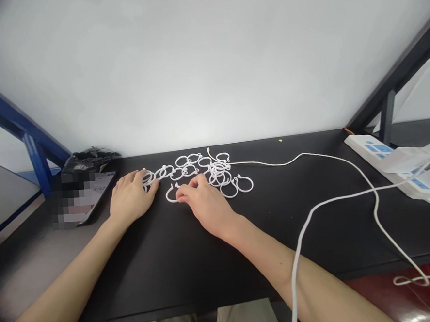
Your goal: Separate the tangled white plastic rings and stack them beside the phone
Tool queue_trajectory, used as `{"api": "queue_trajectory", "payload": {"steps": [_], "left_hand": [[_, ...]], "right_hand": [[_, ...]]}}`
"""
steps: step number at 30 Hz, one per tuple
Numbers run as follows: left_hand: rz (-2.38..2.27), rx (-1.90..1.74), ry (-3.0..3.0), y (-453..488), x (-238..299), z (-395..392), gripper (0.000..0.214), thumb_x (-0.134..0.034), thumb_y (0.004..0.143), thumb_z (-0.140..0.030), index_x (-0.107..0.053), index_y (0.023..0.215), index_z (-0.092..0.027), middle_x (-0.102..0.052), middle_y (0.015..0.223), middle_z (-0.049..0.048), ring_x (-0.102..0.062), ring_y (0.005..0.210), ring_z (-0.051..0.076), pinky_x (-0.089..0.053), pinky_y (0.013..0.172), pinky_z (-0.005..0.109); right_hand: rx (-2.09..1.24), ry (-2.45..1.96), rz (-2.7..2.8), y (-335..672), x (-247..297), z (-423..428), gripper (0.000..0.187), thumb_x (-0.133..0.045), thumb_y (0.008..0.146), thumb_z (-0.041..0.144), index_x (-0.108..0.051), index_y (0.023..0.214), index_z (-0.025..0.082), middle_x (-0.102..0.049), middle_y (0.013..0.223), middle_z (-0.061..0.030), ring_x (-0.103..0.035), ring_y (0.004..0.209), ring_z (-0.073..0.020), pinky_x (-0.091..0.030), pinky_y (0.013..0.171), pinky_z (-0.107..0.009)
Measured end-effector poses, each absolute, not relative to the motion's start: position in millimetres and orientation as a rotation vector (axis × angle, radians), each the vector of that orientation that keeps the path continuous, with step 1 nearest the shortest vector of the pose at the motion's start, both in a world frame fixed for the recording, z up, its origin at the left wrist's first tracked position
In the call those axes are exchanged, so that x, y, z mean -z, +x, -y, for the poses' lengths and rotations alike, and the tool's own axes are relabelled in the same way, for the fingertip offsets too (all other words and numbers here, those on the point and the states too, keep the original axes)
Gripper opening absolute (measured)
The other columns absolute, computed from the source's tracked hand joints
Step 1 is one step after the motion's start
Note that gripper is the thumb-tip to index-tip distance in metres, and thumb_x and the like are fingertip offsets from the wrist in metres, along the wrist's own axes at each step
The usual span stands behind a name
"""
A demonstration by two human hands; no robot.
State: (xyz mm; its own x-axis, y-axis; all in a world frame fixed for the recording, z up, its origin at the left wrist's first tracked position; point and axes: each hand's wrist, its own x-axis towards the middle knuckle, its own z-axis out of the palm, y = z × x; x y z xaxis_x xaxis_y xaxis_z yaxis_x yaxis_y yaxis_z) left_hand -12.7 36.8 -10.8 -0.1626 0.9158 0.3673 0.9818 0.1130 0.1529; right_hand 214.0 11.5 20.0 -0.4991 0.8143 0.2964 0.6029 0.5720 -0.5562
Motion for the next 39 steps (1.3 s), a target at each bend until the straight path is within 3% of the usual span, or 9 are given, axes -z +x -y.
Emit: {"api": "queue_trajectory", "payload": {"steps": [3, 7, 10, 14, 21, 25, 27, 32, 39], "left_hand": [[2.062, 0.557, -1.908, -12.7, 9.2, -40.6, 0.054, -0.042, 0.092, -0.047, -0.054, 0.134, -0.014, -0.055, 0.134, 0.0205, -0.046, 0.128, 0.037, -0.033, 0.107, 0.054], [1.899, 0.565, -2.065, -17.4, 9.6, -43.9, 0.039, -0.042, 0.094, -0.041, -0.064, 0.123, -0.027, -0.055, 0.134, 0.0116, -0.048, 0.125, 0.032, -0.038, 0.104, 0.050], [1.957, 0.581, -2.069, -24.6, 12.3, -51.1, 0.036, -0.043, 0.093, -0.041, -0.071, 0.107, -0.023, -0.060, 0.126, 0.0122, -0.050, 0.120, 0.033, -0.042, 0.099, 0.047], [2.009, 0.592, -2.015, -29.9, 13.7, -63.2, 0.034, -0.042, 0.092, -0.039, -0.069, 0.105, -0.021, -0.062, 0.123, 0.0122, -0.051, 0.120, 0.033, -0.043, 0.099, 0.047], [2.045, 0.593, -1.972, -29.0, 13.6, -66.7, 0.034, -0.041, 0.093, -0.039, -0.069, 0.103, -0.023, -0.062, 0.124, 0.0127, -0.047, 0.126, 0.035, -0.036, 0.105, 0.056], [1.902, 0.741, -1.947, -25.5, 7.1, -64.5, 0.032, -0.043, 0.094, -0.038, -0.069, 0.106, -0.023, -0.063, 0.126, 0.0110, -0.041, 0.134, 0.033, -0.024, 0.114, 0.057], [1.818, 0.895, -2.000, -17.6, 0.3, -58.6, 0.028, -0.045, 0.093, -0.035, -0.068, 0.103, -0.022, -0.066, 0.121, 0.0106, -0.045, 0.129, 0.030, -0.027, 0.113, 0.052], [1.945, 1.358, -2.284, 28.0, -9.2, -22.4, 0.023, -0.040, 0.096, -0.034, -0.060, 0.098, -0.022, -0.070, 0.092, 0.0055, -0.064, 0.088, 0.020, -0.049, 0.083, 0.036], [2.208, 1.584, -2.364, 70.5, -5.2, -3.0, 0.013, -0.048, 0.092, -0.031, -0.051, 0.101, -0.023, -0.066, 0.076, -0.0019, -0.059, 0.063, 0.013, -0.045, 0.059, 0.024]], "right_hand": [[-0.665, -1.124, 2.208, 214.0, -22.5, -11.6, 0.020, -0.042, 0.100, 0.024, -0.062, 0.098, 0.022, -0.060, 0.090, -0.0017, -0.061, 0.077, -0.0132, -0.051, 0.073, -0.030], [-0.753, -1.171, 2.141, 212.2, -21.7, -11.9, 0.011, -0.050, 0.096, 0.023, -0.061, 0.093, 0.020, -0.063, 0.098, -0.0027, -0.062, 0.079, -0.0133, -0.051, 0.074, -0.030], [-0.786, -1.148, 2.131, 211.1, -17.4, -13.2, 0.010, -0.052, 0.094, 0.020, -0.062, 0.091, 0.020, -0.063, 0.098, -0.0028, -0.062, 0.079, -0.0126, -0.052, 0.074, -0.029], [-0.818, -1.140, 2.068, 209.8, -12.9, -15.3, 0.012, -0.051, 0.093, 0.019, -0.063, 0.090, 0.021, -0.064, 0.094, -0.0020, -0.062, 0.076, -0.0119, -0.052, 0.072, -0.027], [-0.882, -1.181, 1.969, 208.7, -11.1, -18.3, 0.023, -0.050, 0.092, 0.022, -0.056, 0.115, 0.023, -0.067, 0.084, 0.0002, -0.064, 0.071, -0.0134, -0.054, 0.069, -0.029], [-0.995, -1.151, 1.872, 207.8, -10.1, -19.2, 0.018, -0.048, 0.094, 0.028, -0.062, 0.105, 0.023, -0.068, 0.080, 0.0010, -0.066, 0.065, -0.0118, -0.054, 0.065, -0.026], [-1.057, -1.166, 1.804, 207.1, -11.1, -19.3, 0.019, -0.048, 0.095, 0.032, -0.063, 0.101, 0.022, -0.066, 0.076, 0.0019, -0.065, 0.058, -0.0110, -0.052, 0.059, -0.025], [-0.867, -1.327, 1.762, 208.0, -15.9, -22.2, 0.015, -0.050, 0.092, 0.034, -0.057, 0.097, 0.022, -0.061, 0.059, 0.0056, -0.061, 0.047, -0.0127, -0.047, 0.054, -0.026], [-0.742, -1.382, 1.745, 211.0, -12.5, -27.1, 0.010, -0.049, 0.092, 0.032, -0.051, 0.090, 0.023, -0.059, 0.052, 0.0065, -0.058, 0.047, -0.0140, -0.041, 0.053, -0.026]]}}
